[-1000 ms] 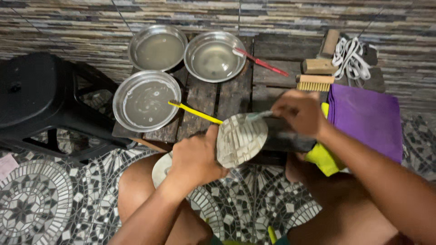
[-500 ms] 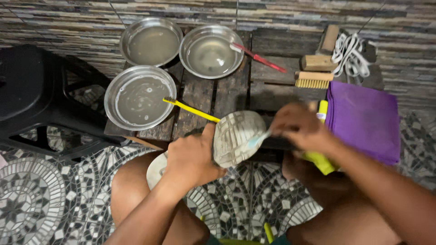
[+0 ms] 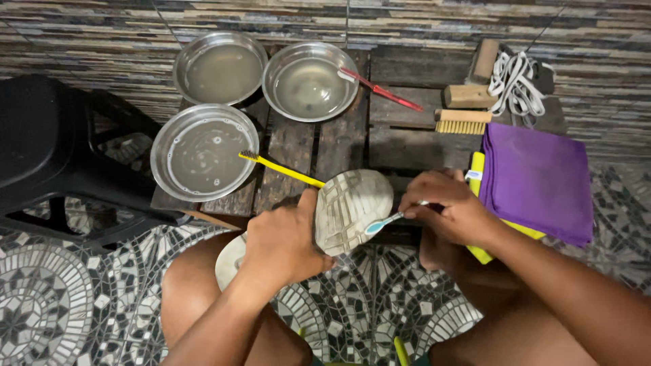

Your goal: The person scrubs the sole of a white slip-on shoe using a toothbrush. They repeatedly dip the brush into a metal bowl of water and scrub the textured surface of the shoe sole.

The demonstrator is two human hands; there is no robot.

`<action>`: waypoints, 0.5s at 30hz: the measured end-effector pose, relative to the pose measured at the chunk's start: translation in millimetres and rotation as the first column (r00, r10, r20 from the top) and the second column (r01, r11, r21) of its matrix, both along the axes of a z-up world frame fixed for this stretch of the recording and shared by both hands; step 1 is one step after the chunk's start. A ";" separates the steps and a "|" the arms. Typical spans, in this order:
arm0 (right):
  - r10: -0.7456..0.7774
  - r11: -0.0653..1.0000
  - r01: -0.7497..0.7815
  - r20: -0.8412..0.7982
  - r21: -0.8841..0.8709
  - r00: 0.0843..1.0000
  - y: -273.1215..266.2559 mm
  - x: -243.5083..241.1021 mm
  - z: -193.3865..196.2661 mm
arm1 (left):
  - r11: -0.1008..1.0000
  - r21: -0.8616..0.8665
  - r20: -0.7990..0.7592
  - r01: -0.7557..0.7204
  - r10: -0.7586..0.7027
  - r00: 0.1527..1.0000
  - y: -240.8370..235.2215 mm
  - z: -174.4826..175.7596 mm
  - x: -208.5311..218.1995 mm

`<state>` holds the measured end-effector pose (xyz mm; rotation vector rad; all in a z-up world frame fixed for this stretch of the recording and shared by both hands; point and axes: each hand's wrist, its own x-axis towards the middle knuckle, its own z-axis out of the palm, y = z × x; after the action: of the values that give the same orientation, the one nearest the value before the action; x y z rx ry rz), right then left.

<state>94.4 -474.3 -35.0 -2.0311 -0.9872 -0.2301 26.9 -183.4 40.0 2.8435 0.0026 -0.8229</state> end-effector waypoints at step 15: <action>-0.113 0.988 0.107 -0.053 -0.110 0.992 -7.9 29.2 -30.3 | 1.000 0.014 0.041 -0.024 0.023 0.999 -1.4 -8.9 -5.8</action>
<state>123.6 -482.2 -65.3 -2.1803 -0.8679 -0.1787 21.1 -184.8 31.1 2.8672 0.0368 -0.7636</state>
